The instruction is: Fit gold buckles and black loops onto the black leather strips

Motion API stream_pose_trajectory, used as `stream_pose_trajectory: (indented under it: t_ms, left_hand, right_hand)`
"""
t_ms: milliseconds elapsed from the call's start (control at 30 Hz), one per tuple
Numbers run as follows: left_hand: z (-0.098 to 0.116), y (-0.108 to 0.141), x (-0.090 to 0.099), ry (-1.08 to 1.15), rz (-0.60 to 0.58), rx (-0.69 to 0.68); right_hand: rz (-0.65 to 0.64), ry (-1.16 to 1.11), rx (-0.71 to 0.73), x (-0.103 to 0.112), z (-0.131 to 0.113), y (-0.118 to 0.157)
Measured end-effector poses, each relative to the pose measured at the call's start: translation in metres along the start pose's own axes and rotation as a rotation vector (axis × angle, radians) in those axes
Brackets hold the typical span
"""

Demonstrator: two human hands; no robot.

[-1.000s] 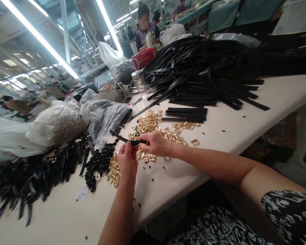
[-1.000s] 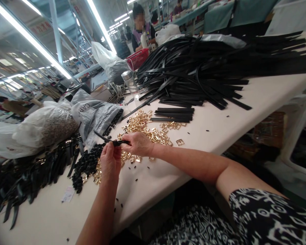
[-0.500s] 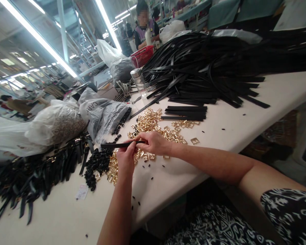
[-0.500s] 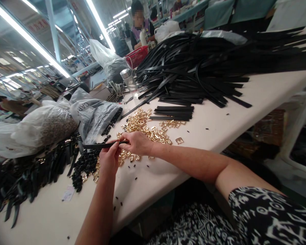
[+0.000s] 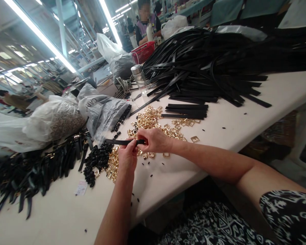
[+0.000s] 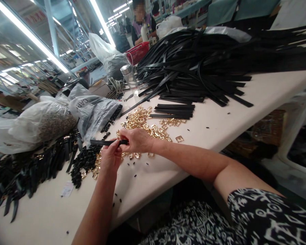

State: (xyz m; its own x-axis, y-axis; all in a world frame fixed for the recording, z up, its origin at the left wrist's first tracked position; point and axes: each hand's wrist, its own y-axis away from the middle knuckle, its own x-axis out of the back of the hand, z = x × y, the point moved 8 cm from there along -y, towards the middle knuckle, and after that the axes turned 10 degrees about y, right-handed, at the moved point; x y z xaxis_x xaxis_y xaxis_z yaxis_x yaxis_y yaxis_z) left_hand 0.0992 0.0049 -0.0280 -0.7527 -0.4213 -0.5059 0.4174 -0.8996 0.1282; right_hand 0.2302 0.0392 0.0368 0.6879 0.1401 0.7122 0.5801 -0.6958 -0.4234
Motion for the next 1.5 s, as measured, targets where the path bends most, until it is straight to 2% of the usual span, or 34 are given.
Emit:
stream_pose_trajectory:
  t_ms: [167,333,400,533,600,733,933,1133,1300,1400,1500]
  left_hand:
    - [0.003,0.003,-0.006,0.016,-0.019,-0.004]
    - [0.006,0.005,-0.006,0.034,-0.010,-0.020]
    - [0.007,0.005,-0.005,0.037,-0.009,-0.013]
    - [0.008,0.003,-0.004,0.044,-0.062,0.032]
    - [0.010,0.001,0.000,0.075,-0.030,0.037]
    - [0.010,-0.001,0.010,0.144,0.112,0.053]
    - [-0.001,0.000,0.003,0.176,0.095,0.196]
    - [0.000,-0.002,0.002,0.194,0.075,0.091]
    - [0.003,-0.001,0.003,0.167,0.053,-0.072]
    - [-0.001,-0.002,0.002,0.202,0.029,-0.063]
    - [-0.009,-0.002,-0.001,0.288,0.028,0.027]
  right_hand:
    - [-0.061,-0.141,-0.073,-0.001,0.006,-0.001]
    - [-0.386,-0.532,-0.229,-0.027,0.019,0.003]
    - [-0.441,-0.605,-0.250,-0.031,0.021,0.004]
    - [-0.345,-0.545,-0.199,-0.023,0.022,0.001]
    - [-0.302,-0.478,-0.167,-0.018,0.021,-0.001]
    - [-0.282,-0.414,-0.166,-0.015,0.020,-0.002]
    - [-0.281,-0.414,-0.173,-0.017,0.020,-0.001]
    - [-0.273,-0.428,-0.225,-0.025,0.026,-0.001]
    - [-0.174,-0.327,-0.287,-0.018,0.029,-0.001]
    - [-0.123,-0.344,-0.264,-0.015,0.025,-0.001]
    - [-0.103,-0.414,-0.255,-0.019,0.024,0.000]
